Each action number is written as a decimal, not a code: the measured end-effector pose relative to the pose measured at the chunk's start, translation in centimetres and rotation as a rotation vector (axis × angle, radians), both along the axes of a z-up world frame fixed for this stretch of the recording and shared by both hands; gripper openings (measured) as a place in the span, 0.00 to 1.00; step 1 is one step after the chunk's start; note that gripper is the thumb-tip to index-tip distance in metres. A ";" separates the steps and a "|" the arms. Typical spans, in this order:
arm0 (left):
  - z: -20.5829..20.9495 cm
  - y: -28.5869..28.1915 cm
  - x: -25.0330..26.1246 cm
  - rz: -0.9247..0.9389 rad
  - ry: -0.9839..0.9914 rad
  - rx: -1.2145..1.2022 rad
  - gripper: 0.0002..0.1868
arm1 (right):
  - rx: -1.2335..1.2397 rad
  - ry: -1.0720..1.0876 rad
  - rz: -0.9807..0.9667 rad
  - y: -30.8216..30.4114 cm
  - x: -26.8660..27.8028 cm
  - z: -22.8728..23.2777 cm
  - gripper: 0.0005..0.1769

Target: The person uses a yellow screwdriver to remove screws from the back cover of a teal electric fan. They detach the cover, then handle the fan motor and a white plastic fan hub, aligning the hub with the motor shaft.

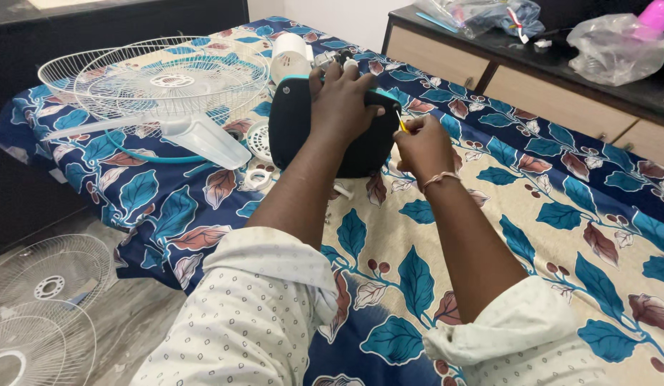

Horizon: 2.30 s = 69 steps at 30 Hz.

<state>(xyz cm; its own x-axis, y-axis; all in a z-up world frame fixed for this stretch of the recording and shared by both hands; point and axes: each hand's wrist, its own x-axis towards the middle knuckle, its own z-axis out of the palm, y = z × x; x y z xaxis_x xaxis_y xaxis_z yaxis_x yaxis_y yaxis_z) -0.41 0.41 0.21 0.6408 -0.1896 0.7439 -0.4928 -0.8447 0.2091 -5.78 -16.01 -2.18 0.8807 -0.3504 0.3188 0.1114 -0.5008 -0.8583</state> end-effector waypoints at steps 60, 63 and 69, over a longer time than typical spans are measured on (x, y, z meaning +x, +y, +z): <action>-8.0 1.1 -7.6 -0.195 0.138 -0.755 0.06 | -0.464 -0.289 -0.116 -1.1 -1.5 -11.7 0.25; -8.3 1.8 -7.2 -0.103 0.165 -0.737 0.07 | -0.515 -0.306 -0.127 -1.3 -1.6 -11.9 0.32; -8.6 2.7 -6.3 -0.131 0.179 -0.764 0.08 | -0.446 -0.215 -0.061 -0.7 -2.3 -11.3 0.27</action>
<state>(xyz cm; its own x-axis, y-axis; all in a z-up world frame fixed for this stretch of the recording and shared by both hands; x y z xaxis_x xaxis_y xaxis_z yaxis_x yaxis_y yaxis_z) -6.68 3.14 -8.42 0.7708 0.2500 0.5860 -0.4819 -0.3729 0.7929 -8.09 -16.74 -13.52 0.7610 -0.1871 0.6211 0.2214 -0.8250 -0.5199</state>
